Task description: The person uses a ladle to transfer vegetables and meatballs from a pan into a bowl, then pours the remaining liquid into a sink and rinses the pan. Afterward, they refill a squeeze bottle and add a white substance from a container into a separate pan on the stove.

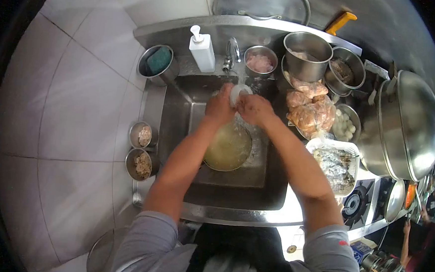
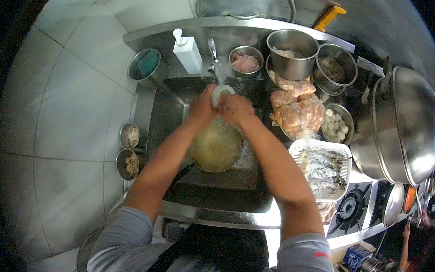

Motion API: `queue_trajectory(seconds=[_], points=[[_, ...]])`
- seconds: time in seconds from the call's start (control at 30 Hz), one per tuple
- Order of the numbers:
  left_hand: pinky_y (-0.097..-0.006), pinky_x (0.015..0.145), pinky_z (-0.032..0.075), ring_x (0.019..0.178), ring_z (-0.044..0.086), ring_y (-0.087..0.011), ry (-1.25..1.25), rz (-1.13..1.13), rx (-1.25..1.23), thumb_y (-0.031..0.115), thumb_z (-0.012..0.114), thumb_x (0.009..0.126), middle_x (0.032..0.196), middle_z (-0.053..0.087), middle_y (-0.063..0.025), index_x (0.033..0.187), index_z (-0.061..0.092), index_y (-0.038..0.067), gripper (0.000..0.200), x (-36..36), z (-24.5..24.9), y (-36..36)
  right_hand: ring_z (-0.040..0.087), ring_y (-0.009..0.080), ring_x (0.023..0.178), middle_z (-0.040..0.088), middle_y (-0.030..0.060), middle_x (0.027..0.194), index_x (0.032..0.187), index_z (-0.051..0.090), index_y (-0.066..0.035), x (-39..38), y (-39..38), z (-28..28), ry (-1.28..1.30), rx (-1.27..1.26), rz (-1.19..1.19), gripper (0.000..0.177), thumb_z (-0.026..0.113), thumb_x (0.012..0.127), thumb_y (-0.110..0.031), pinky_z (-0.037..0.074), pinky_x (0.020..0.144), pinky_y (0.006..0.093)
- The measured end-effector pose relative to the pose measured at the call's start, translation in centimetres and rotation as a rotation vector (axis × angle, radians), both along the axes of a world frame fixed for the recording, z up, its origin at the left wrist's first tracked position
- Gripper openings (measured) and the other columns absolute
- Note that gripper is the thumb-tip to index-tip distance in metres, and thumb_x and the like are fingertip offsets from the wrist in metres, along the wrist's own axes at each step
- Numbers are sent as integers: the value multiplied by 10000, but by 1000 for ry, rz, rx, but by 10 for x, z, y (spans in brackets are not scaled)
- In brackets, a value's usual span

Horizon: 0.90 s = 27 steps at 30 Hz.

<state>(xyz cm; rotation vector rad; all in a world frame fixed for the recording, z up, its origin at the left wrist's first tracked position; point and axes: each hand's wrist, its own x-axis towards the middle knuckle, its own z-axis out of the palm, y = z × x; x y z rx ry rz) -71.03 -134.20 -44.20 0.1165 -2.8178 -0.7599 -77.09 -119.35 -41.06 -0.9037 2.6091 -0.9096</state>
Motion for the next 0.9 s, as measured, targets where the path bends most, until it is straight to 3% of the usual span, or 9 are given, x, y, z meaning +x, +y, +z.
queue_trajectory(seconds=[0.07,0.23,0.3,0.43,0.5,0.63,0.7,0.8,0.9], points=[[-486,856,505,1026,625,-398,-155,-11,39,258,785,716,1216,585,-203,1378,347,109,808,0,-1,-10,641,349,958,685,137,986,1078,634,-81,-3,10,3,159,369,242,286,600,853,-253,509,823,420],[-475,870,500,1044,622,-399,-295,-129,165,298,843,643,1116,651,-202,1385,355,104,909,-3,-10,-15,664,376,963,675,204,1063,1055,664,-40,-22,5,-2,-74,167,309,308,609,828,-241,522,823,463],[-464,877,499,1057,625,-385,-212,70,226,335,862,616,1164,637,-213,1355,409,88,901,7,11,12,658,384,963,674,216,1054,1061,675,-57,-20,-9,8,-327,58,-9,328,625,815,-268,517,828,457],[-457,876,499,1053,631,-376,-133,237,238,356,884,592,1131,654,-207,1305,467,73,873,-3,-9,13,663,385,943,679,221,1029,1063,685,-88,-51,-22,-68,39,110,308,343,636,804,-307,522,812,441],[-451,883,496,1062,627,-379,-235,-16,360,355,902,556,1102,667,-198,1273,501,74,869,-7,-15,-11,651,250,733,686,116,848,1067,650,-69,-24,2,-6,133,254,315,283,642,797,-151,515,699,371],[-459,876,499,1050,632,-382,-310,-168,411,355,910,546,1094,671,-194,1277,496,80,883,-15,-27,-21,693,313,740,699,191,838,922,697,-37,-24,0,15,-135,367,452,283,615,822,-289,538,661,407],[-463,865,500,1033,639,-380,-252,-65,236,339,905,548,1092,671,-190,1252,514,76,848,-6,-3,1,549,182,471,656,114,715,893,660,-46,-17,-16,28,-739,191,77,139,631,804,-149,435,446,333],[-462,840,507,1013,647,-375,5,187,255,326,907,544,1075,675,-186,1218,537,73,809,6,-40,22,526,145,443,622,79,648,837,663,-53,-36,-24,-29,-926,-42,-100,124,659,777,-161,386,391,303],[-434,838,511,1016,653,-357,-183,120,233,283,885,578,1080,677,-178,1198,551,65,738,9,-25,15,541,165,488,605,58,650,867,652,-48,-19,-10,-1,-613,48,-64,191,684,759,-202,443,471,312]])
